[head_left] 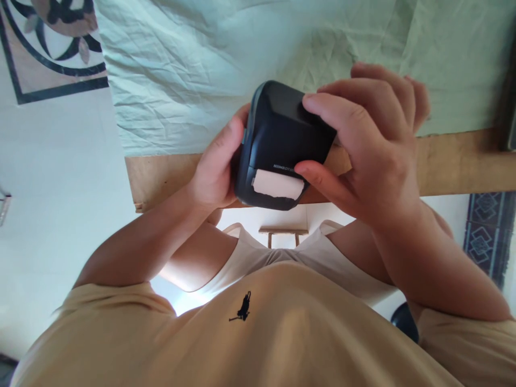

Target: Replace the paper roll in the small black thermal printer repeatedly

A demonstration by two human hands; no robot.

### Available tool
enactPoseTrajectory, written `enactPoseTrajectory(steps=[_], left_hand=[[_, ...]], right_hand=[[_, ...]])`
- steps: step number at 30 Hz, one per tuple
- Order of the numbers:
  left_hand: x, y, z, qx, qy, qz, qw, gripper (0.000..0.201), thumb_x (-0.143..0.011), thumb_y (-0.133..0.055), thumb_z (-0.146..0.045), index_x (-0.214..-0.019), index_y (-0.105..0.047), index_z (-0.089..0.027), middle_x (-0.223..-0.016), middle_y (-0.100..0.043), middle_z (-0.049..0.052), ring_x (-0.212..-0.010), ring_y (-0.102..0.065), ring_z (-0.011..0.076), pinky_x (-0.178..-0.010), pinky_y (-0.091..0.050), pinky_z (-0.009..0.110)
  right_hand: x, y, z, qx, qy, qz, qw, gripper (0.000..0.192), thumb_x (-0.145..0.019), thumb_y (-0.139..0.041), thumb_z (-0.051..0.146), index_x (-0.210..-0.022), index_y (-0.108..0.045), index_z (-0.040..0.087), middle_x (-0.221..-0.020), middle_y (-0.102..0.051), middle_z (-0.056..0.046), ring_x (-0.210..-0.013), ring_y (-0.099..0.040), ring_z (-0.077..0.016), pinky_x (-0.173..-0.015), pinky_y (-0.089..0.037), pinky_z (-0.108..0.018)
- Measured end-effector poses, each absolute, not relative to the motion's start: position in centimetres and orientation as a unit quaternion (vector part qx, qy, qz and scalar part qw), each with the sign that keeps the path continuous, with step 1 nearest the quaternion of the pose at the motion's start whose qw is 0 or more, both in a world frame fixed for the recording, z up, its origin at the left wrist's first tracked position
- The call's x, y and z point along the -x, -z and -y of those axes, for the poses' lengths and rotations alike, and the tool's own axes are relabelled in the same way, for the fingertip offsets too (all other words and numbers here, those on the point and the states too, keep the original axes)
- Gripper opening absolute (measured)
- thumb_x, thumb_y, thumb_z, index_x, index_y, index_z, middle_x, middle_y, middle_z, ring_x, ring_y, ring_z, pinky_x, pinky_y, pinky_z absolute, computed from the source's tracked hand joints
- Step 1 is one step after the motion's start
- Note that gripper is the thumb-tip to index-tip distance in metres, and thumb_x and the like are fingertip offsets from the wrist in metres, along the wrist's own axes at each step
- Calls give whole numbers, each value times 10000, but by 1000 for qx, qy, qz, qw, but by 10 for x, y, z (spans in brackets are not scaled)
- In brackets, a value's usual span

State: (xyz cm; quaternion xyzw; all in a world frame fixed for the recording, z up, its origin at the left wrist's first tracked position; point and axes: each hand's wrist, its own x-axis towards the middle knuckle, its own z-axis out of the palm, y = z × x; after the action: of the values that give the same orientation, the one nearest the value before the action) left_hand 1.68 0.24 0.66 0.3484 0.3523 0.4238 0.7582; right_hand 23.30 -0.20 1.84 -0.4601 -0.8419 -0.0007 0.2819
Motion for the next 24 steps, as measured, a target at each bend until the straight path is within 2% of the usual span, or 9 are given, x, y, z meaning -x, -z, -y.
enactPoseTrajectory(steps=[3,6,9,12,15,18,21,24], left_hand=[[-19,5,-6,-325,-449,-356,753,596,-920,-585,-669,-1305,-656,-220,-1074,-769,60,-1377,-581,334,-1038,-566,391],[-22,7,-5,-304,-480,-352,744,561,-922,-569,-668,-1229,-683,-213,-1060,-765,73,-1356,-617,324,-1011,-601,397],[-25,-5,-3,-258,-458,-393,754,352,-1045,-445,-446,-1114,-704,-218,-1047,-758,69,-1370,-624,250,-1051,-592,351],[-25,-14,-1,-246,-466,-401,749,369,-1065,-379,-356,-1025,-716,-213,-933,-750,67,-1299,-677,240,-1021,-609,338],[-23,-11,0,-228,-489,-415,732,262,-1042,-500,-347,-966,-710,-210,-837,-734,46,-1159,-737,250,-948,-625,331],[-21,-4,2,-231,-499,-413,726,214,-1013,-605,-359,-900,-689,-198,-768,-712,16,-891,-750,190,-805,-615,263],[-23,-3,3,-252,-512,-384,726,264,-1034,-574,-313,-850,-683,-157,-736,-683,-1,-647,-647,98,-649,-552,197],[-28,-6,3,-244,-528,-373,723,320,-1052,-542,-279,-812,-688,-125,-713,-654,-11,-598,-608,50,-624,-518,146]], right_hand=[[-238,-19,0,444,0,847,293,485,-1048,-426,560,-1377,-576,237,-1332,-686,-78,-1384,-570,-292,-1130,-435,-532],[-239,-21,0,445,3,843,301,397,-1052,-442,477,-1326,-604,240,-1301,-720,-49,-1372,-598,-280,-1124,-440,-542],[-238,-23,2,462,-13,841,282,395,-1059,-411,458,-1342,-591,251,-1324,-719,-28,-1403,-584,-294,-1136,-417,-609],[-236,-25,3,461,-24,842,280,409,-1054,-405,460,-1356,-577,244,-1341,-719,-36,-1405,-590,-307,-1118,-425,-663],[-236,-25,3,457,-21,847,271,437,-1048,-415,486,-1374,-562,234,-1341,-724,-52,-1400,-604,-307,-1124,-429,-649],[-235,-28,3,466,-27,849,247,473,-1053,-398,513,-1405,-538,231,-1359,-713,-65,-1405,-603,-315,-1161,-385,-647],[-234,-30,4,464,-36,850,247,520,-1045,-405,549,-1408,-536,201,-1366,-710,-105,-1392,-616,-334,-1164,-362,-684],[-233,-32,5,457,-44,853,249,601,-1021,-439,609,-1413,-528,162,-1380,-697,-160,-1396,-611,-360,-1152,-352,-737]])
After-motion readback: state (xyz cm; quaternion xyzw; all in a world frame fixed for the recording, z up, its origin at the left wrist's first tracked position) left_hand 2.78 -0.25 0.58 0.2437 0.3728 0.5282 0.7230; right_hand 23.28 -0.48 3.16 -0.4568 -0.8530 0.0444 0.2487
